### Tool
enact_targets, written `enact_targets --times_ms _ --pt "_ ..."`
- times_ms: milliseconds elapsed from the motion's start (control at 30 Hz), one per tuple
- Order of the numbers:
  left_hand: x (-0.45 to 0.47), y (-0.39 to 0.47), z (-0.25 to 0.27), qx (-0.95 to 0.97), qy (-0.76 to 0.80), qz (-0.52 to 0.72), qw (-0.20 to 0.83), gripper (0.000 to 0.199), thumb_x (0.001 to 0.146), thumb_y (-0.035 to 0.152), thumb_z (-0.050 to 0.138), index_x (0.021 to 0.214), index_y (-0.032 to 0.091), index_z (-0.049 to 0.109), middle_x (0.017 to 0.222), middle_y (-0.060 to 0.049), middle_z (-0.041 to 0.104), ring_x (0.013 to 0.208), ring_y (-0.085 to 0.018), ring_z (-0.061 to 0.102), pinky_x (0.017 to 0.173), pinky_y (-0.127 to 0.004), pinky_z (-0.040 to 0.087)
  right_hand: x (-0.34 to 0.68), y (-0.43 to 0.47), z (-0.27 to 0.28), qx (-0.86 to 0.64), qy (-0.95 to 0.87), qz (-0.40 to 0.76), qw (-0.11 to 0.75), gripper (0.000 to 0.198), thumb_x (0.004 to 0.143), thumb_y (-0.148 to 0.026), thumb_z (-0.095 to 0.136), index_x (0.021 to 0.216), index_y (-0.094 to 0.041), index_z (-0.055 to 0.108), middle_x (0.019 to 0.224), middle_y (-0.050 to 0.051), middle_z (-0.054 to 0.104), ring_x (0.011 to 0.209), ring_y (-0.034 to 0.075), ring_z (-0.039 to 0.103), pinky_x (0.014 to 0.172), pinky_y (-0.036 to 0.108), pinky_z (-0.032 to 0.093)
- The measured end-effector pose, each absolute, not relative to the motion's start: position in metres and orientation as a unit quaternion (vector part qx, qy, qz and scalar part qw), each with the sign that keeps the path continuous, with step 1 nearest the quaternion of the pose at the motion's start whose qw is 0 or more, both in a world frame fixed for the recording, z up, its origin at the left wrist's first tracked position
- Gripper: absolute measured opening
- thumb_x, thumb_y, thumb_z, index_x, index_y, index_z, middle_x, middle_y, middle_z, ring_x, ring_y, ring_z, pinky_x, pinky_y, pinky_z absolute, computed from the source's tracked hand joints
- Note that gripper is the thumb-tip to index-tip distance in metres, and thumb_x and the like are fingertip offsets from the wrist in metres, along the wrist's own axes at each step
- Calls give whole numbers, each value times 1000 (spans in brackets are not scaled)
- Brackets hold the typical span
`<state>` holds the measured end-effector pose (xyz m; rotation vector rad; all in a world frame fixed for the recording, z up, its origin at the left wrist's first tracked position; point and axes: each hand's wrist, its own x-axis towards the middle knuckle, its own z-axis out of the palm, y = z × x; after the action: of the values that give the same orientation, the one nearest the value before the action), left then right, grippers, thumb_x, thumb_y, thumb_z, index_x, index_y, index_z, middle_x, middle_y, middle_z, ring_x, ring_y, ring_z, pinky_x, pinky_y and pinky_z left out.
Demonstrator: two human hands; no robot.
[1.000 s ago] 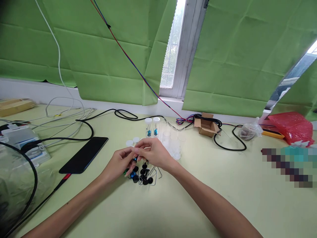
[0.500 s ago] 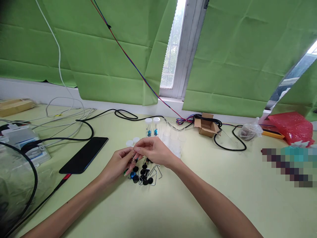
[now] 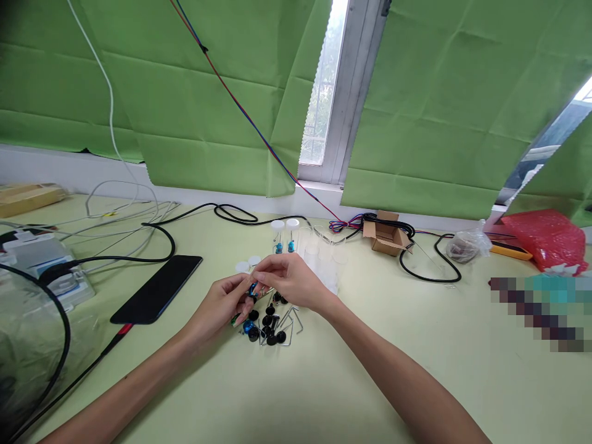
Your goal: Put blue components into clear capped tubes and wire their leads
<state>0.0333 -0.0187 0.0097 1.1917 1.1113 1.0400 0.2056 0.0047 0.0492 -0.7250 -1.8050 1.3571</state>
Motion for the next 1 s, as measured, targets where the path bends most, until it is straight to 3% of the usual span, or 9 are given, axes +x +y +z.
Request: enact_targets --times_ms 267,500,667,1000 --pt "33 -19 8 492 484 447 569 37 86 51 60 78 15 62 48 4 51 35 -6 40 40 -19 26 207 7 45 -333 -747 423 391 8 89 -23 63 85 -18 67 76 0 65 68 14 65 67 28 52" --pt "32 -19 7 469 487 460 576 35 85 48 62 75 15 61 46 4 50 35 -6 38 40 -19 24 207 3 50 -348 -846 204 347 26 96 -17 53 71 -18 60 66 -2 57 62 11 50 65 24 41" --pt "32 -18 8 467 486 462 577 36 83 49 65 75 15 61 46 4 49 35 -6 37 39 -19 24 208 5 48 -344 -856 176 342 30 96 -15 53 67 -18 55 62 -3 52 61 11 45 62 23 37" --pt "32 -20 9 476 495 450 571 36 84 50 63 73 16 58 45 5 49 35 -6 37 40 -19 24 211 6 47 -348 -865 141 332 23 97 -15 53 77 -17 64 69 -1 56 65 12 48 65 24 39"
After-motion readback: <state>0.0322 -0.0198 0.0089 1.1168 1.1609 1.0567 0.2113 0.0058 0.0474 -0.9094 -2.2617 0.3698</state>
